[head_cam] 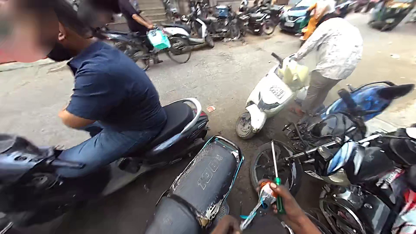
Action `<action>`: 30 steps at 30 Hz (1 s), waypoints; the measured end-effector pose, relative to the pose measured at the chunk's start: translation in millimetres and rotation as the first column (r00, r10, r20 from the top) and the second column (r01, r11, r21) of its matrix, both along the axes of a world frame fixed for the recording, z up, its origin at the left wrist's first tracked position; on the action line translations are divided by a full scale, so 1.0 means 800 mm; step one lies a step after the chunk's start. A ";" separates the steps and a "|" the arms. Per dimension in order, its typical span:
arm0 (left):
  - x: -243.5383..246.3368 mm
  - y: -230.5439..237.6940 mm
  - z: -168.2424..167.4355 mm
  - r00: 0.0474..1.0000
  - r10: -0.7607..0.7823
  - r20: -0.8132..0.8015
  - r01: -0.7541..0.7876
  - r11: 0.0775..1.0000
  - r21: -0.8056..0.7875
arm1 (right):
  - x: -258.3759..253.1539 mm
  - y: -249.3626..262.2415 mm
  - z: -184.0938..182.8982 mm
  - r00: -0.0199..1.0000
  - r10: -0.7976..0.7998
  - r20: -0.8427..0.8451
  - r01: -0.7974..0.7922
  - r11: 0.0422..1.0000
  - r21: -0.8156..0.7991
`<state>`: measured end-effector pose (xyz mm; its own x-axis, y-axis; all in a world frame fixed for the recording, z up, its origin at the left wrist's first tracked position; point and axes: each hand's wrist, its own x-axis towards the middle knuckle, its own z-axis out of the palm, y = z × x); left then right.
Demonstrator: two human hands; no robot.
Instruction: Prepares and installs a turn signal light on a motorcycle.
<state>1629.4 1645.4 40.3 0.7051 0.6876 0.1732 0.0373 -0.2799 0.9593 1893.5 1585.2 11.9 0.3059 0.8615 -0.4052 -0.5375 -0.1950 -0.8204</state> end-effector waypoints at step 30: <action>0.148 0.058 0.023 0.919 0.373 -0.127 -0.359 0.925 0.120 | 0.195 0.214 0.051 0.426 0.700 0.573 -0.897 0.244 0.369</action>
